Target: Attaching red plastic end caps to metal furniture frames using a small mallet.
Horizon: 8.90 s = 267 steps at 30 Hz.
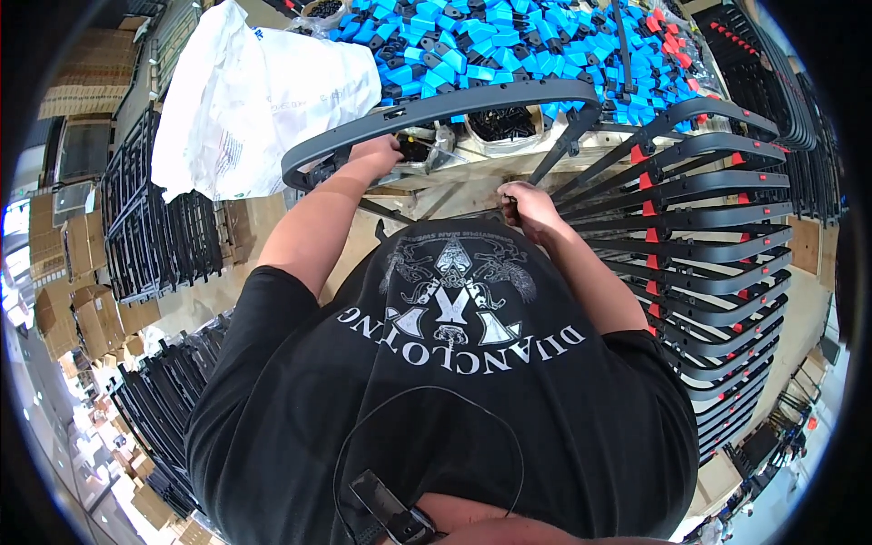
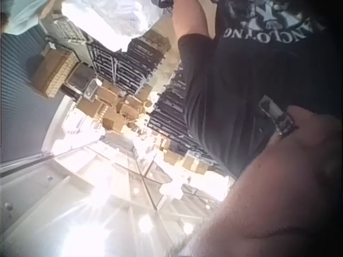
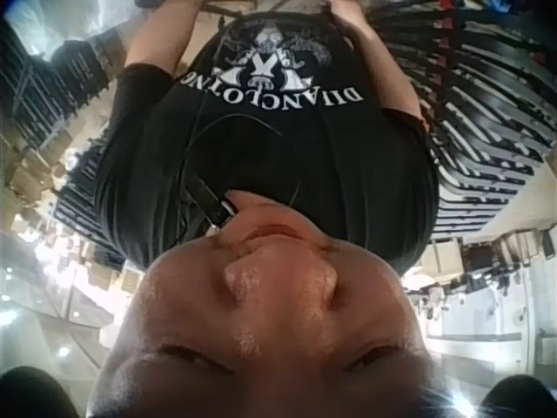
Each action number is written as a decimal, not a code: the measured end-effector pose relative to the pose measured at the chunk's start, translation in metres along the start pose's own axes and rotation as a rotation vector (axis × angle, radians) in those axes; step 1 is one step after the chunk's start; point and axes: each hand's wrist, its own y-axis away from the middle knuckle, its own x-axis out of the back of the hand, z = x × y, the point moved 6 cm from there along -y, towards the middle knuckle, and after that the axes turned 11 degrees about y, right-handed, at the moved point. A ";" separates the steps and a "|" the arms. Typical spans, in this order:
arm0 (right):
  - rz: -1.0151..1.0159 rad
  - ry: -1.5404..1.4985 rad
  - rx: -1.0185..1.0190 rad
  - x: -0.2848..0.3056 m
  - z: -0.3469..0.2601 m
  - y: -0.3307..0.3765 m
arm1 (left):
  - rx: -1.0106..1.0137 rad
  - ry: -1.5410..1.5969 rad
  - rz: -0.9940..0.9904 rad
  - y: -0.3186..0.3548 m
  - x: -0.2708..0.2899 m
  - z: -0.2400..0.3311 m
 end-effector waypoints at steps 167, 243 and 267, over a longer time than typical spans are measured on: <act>0.083 -0.329 0.265 0.169 -0.069 0.010 | 0.064 1.331 -0.598 0.077 -0.176 0.296; 0.404 0.605 0.338 0.168 -0.122 -0.001 | 0.124 1.480 -0.409 0.070 -0.180 0.299; 0.131 0.500 0.156 0.173 -0.101 -0.020 | 0.140 1.391 -0.397 0.069 -0.172 0.300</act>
